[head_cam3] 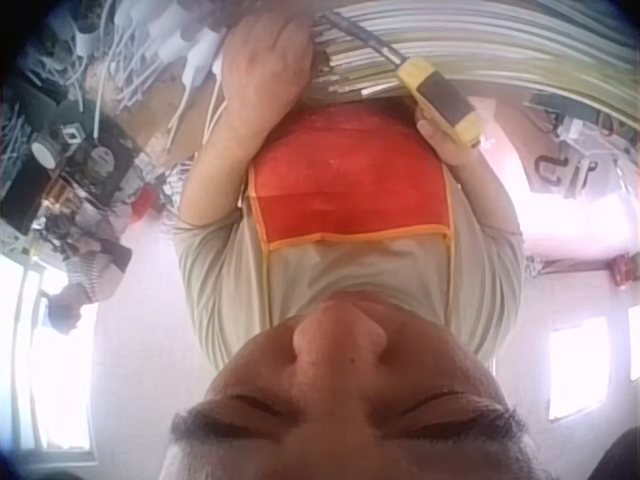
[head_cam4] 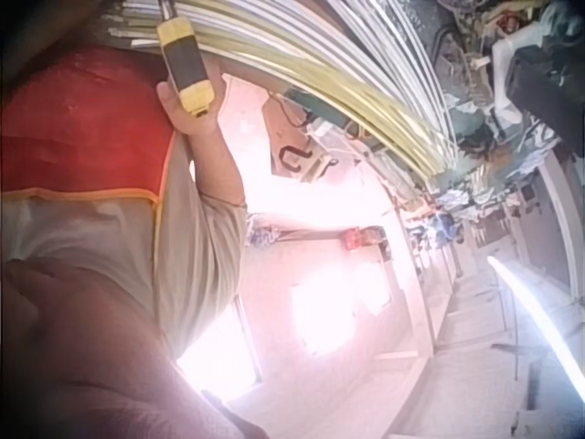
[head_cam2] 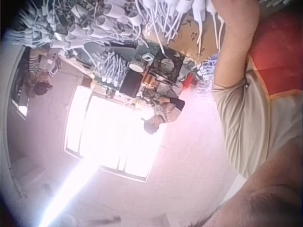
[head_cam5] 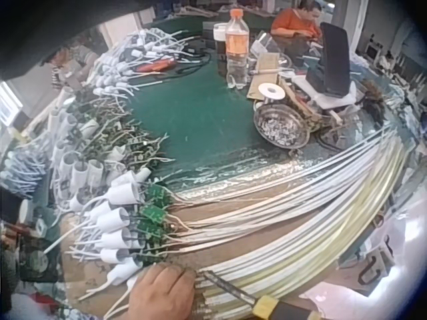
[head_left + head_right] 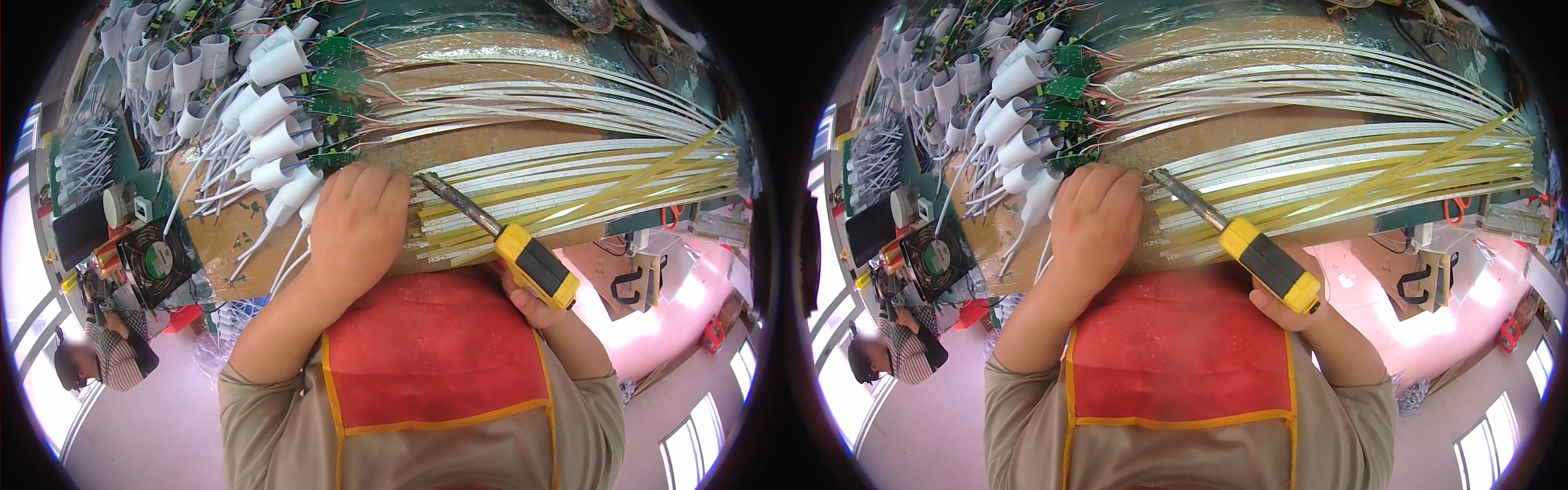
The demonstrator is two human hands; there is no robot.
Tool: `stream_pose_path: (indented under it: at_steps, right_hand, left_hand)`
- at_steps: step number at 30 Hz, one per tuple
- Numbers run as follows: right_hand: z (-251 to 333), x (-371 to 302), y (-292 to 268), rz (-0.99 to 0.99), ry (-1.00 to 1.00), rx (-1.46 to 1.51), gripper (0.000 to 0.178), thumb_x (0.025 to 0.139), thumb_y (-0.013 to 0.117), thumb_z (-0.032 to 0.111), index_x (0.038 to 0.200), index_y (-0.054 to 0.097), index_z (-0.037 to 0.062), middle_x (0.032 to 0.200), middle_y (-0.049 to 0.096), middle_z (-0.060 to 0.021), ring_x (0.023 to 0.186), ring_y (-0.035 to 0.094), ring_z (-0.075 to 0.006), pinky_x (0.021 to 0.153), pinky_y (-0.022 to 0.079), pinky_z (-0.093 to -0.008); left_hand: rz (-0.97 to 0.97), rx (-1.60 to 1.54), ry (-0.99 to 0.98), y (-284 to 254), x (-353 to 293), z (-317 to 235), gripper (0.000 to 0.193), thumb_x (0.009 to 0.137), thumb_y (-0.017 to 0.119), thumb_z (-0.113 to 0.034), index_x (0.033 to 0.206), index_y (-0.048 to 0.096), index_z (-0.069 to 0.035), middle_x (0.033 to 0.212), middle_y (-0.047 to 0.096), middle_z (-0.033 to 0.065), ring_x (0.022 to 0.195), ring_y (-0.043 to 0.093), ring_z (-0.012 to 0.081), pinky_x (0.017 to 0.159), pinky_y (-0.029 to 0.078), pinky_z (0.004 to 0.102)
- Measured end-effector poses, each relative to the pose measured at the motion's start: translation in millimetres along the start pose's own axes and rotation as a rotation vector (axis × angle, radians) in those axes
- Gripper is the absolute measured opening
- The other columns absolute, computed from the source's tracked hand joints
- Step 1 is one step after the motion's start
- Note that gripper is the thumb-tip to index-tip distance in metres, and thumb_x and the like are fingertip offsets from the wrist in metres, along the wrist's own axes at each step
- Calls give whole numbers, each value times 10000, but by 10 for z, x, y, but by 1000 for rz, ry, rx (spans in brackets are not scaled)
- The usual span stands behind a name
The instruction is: The person uses a soldering iron to apply heat to the ends of multiple white wires connected to small green circuit boards. The person holds the wires steady with one hand while manipulating the soldering iron with the other, working on a wooden board in a workshop setting.
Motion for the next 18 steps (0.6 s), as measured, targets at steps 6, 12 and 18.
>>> stream_pose_path:
  at_steps: [6,12,18]
  right_hand:
    - [18,-17,-5,-5,35,46,229,825,717,182,902,584,12,737,581,-66,649,548,-224,623,442,-332]
    - [95,24,-17,42,39,54,244,819,712,155,960,592,-3,772,590,-66,667,554,-196,634,451,-331]
    - [38,13,2,18,59,94,273,802,723,137,983,581,-10,768,594,-62,658,548,-188,632,446,-325]
  left_hand:
    - [-36,1,25,9,0,-5,243,710,625,-42,953,626,-41,896,573,97,873,585,284,777,492,388]
    - [-17,4,11,2,2,-10,248,723,640,-22,971,645,-39,912,599,98,873,601,289,773,501,390]
    - [-9,4,2,-2,2,-2,255,734,658,1,986,662,-40,927,626,99,871,616,294,768,512,391]
Point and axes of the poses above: each hand's wrist, its own x-axis towards the middle knuckle, its own y-axis out of the palm, z = x × y, the point moved 9 cm from there along x, towards the middle knuckle
